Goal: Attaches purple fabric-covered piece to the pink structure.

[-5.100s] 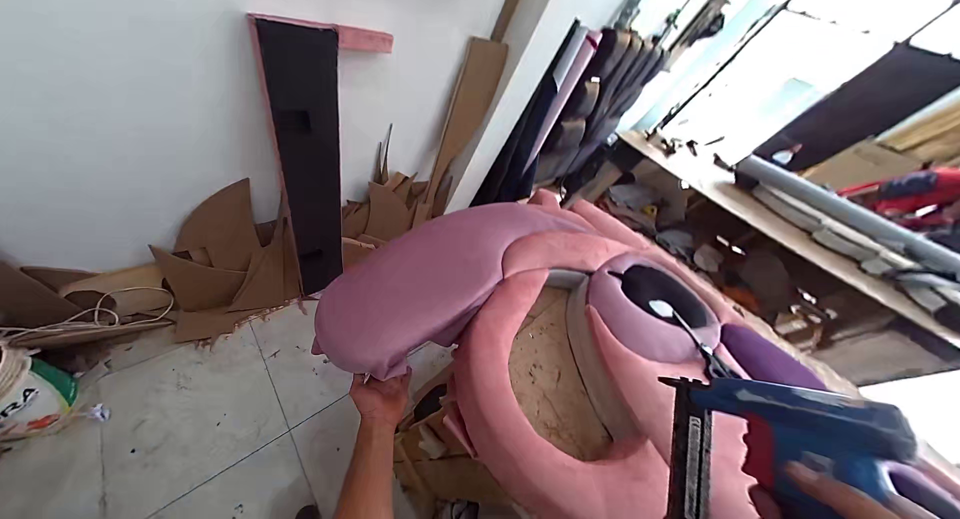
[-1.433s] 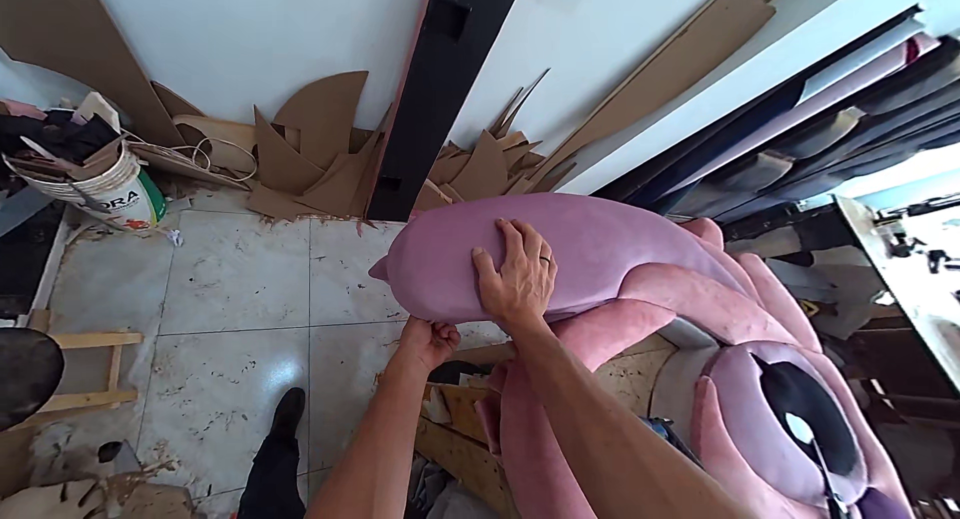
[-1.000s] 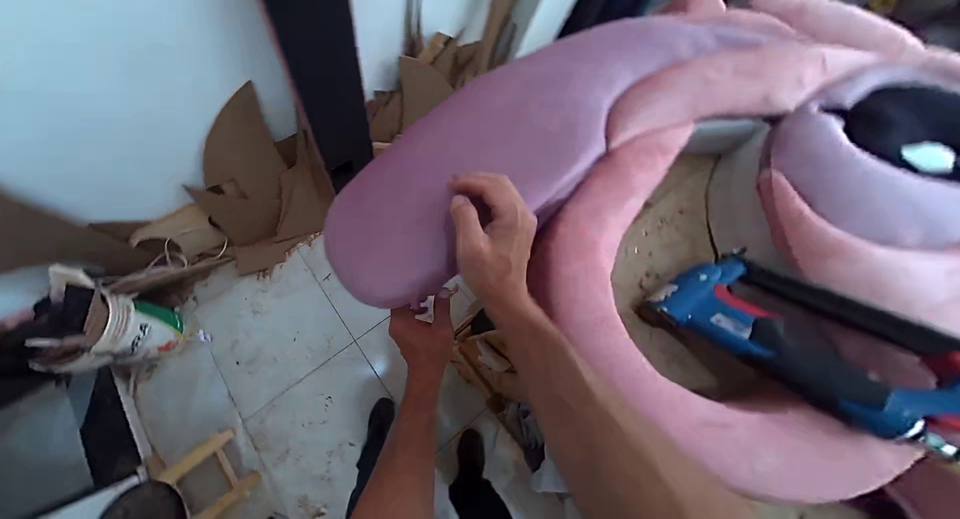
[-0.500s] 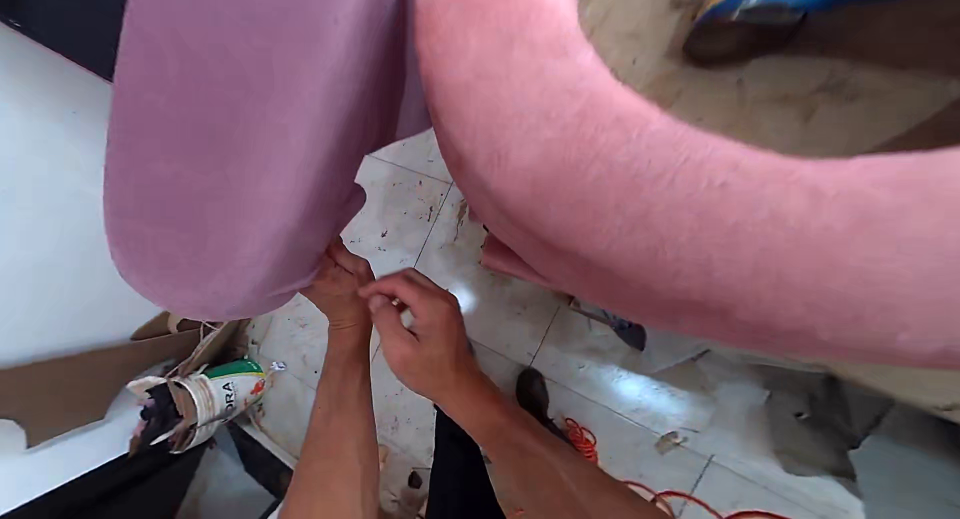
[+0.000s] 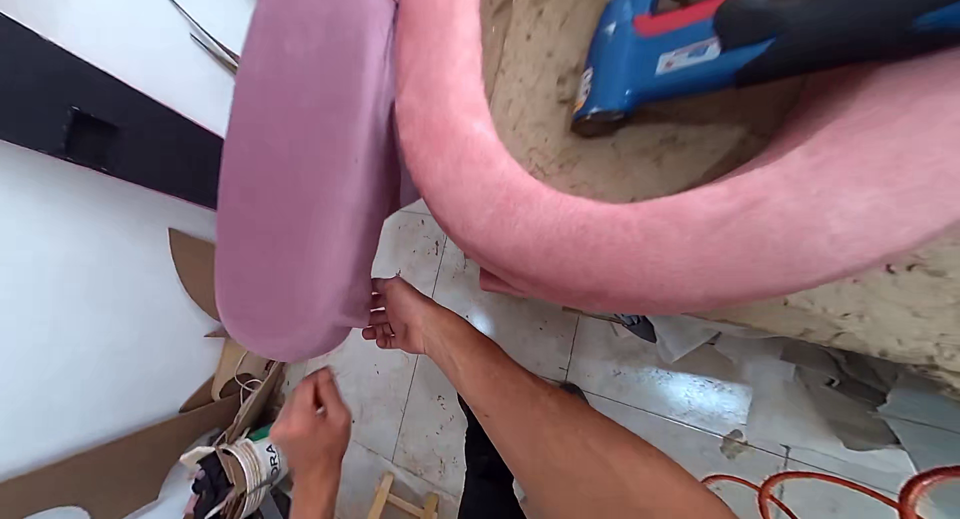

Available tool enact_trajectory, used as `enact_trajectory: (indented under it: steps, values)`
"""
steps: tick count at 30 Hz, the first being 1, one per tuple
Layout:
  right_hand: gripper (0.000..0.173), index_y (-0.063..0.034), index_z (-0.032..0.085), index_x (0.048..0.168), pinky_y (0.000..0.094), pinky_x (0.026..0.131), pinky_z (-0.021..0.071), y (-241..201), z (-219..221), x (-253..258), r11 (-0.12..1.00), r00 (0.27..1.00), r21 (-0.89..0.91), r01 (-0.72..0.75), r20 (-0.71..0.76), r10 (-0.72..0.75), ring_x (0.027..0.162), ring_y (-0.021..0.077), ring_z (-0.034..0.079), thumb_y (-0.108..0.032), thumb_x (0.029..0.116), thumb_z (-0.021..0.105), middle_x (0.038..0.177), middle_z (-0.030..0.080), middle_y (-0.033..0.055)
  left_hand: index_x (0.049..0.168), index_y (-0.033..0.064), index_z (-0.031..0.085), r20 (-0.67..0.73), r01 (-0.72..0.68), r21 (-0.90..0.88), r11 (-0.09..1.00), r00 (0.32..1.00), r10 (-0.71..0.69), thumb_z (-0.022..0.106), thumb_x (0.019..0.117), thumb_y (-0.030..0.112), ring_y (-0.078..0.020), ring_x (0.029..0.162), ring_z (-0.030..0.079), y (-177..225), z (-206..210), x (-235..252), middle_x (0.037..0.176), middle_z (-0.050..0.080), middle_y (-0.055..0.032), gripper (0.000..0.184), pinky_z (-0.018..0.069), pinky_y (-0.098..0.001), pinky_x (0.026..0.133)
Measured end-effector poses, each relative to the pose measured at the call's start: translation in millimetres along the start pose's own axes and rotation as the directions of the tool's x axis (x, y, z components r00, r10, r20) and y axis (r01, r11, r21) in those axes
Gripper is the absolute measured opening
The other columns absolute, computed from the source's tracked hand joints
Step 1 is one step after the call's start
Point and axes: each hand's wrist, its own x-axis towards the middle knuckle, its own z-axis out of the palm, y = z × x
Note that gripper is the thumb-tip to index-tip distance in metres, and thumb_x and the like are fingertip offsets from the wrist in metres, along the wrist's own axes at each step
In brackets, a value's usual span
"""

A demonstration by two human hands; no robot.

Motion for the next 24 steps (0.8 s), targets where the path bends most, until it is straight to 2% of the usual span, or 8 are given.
enact_trajectory:
  steps: [2, 5, 8, 11, 13, 16, 21, 24]
  values:
    - [0.068, -0.0122, 0.062, 0.124, 0.0325, 0.059, 0.0511, -6, 2, -4, 0.990, 0.998, 0.133, -0.051, 0.037, 0.046, 0.069, 0.0186, 0.064, -0.067, 0.1022, 0.028, 0.092, 0.069, 0.0096, 0.080, -0.0031, 0.069, -0.098, -0.063, 0.052, 0.997, 0.993, 0.068, 0.047, 0.1044, 0.024, -0.0237, 0.062, 0.067, -13, -43, 17, 0.067, 0.066, -0.0138, 0.043, 0.0556, -0.0402, 0.057]
    - [0.049, -0.0110, 0.061, 0.120, 0.0328, 0.067, 0.0524, -20, 11, -7, 0.971, 0.997, 0.228, -0.069, -0.017, 0.074, 0.076, 0.0175, 0.063, -0.052, 0.1056, 0.039, 0.096, 0.066, 0.0085, 0.085, -0.0059, 0.069, -0.129, -0.179, 0.096, 0.979, 0.973, 0.190, 0.045, 0.1047, 0.023, -0.0309, 0.067, 0.068, -20, -81, 69, 0.073, 0.067, -0.0197, 0.043, 0.0540, -0.0450, 0.060]
    - [0.034, -0.0082, 0.058, 0.120, 0.0366, 0.072, 0.0546, -31, 23, -3, 0.890, 0.996, 0.452, -0.053, -0.034, 0.077, 0.085, 0.0197, 0.064, -0.036, 0.1075, 0.042, 0.101, 0.064, 0.0104, 0.104, -0.0064, 0.070, 0.020, -0.245, 0.048, 0.968, 0.969, 0.245, 0.044, 0.1052, 0.024, -0.0380, 0.087, 0.070, -11, -85, 122, 0.093, 0.070, -0.0238, 0.040, 0.0568, -0.0538, 0.076]
    - [0.035, -0.0092, 0.059, 0.119, 0.0495, 0.080, 0.0538, -27, 41, 8, 0.762, 0.995, 0.647, 0.033, -0.091, 0.034, 0.097, 0.0257, 0.064, -0.039, 0.1049, 0.047, 0.108, 0.064, 0.0130, 0.126, -0.0005, 0.064, 0.183, -0.252, -0.035, 0.967, 0.950, 0.254, 0.043, 0.1043, 0.034, -0.0383, 0.111, 0.064, -12, -64, 159, 0.116, 0.067, -0.0227, 0.045, 0.0518, -0.0566, 0.095]
    - [0.045, -0.0103, 0.058, 0.126, 0.0558, 0.086, 0.0521, -23, 49, 16, 0.717, 0.991, 0.693, 0.078, -0.131, 0.019, 0.107, 0.0292, 0.062, -0.047, 0.1032, 0.044, 0.118, 0.064, 0.0145, 0.139, 0.0019, 0.055, 0.219, -0.199, -0.101, 0.975, 0.951, 0.217, 0.040, 0.1027, 0.043, -0.0377, 0.126, 0.054, -18, -48, 173, 0.134, 0.057, -0.0232, 0.057, 0.0434, -0.0560, 0.106]
    - [0.050, -0.0111, 0.061, 0.121, 0.0558, 0.084, 0.0520, -27, 53, 21, 0.677, 0.982, 0.717, 0.164, -0.182, -0.044, 0.103, 0.0285, 0.063, -0.053, 0.1018, 0.043, 0.114, 0.065, 0.0134, 0.154, 0.0041, 0.037, 0.268, -0.012, -0.256, 0.967, 0.960, 0.083, 0.039, 0.1007, 0.048, -0.0316, 0.146, 0.037, -19, -29, 183, 0.156, 0.038, -0.0207, 0.069, 0.0315, -0.0518, 0.119]
    - [0.042, -0.0106, 0.061, 0.111, 0.0496, 0.075, 0.0540, -32, 48, 33, 0.627, 0.977, 0.750, 0.211, -0.167, -0.129, 0.089, 0.0242, 0.065, -0.048, 0.1046, 0.042, 0.098, 0.066, 0.0105, 0.160, 0.0097, 0.028, 0.323, 0.143, -0.259, 0.955, 0.945, -0.054, 0.037, 0.0984, 0.060, -0.0253, 0.146, 0.039, -18, -25, 180, 0.159, 0.036, -0.0167, 0.080, 0.0350, -0.0500, 0.118]
    - [0.041, -0.0128, 0.061, 0.106, 0.0449, 0.071, 0.0552, -33, 48, 41, 0.590, 0.973, 0.776, 0.224, -0.140, -0.186, 0.083, 0.0203, 0.065, -0.047, 0.1060, 0.039, 0.090, 0.066, 0.0070, 0.161, 0.0110, 0.024, 0.343, 0.188, -0.255, 0.949, 0.935, -0.093, 0.036, 0.0988, 0.059, -0.0239, 0.145, 0.040, -19, -25, 178, 0.160, 0.035, -0.0158, 0.080, 0.0366, -0.0489, 0.117]
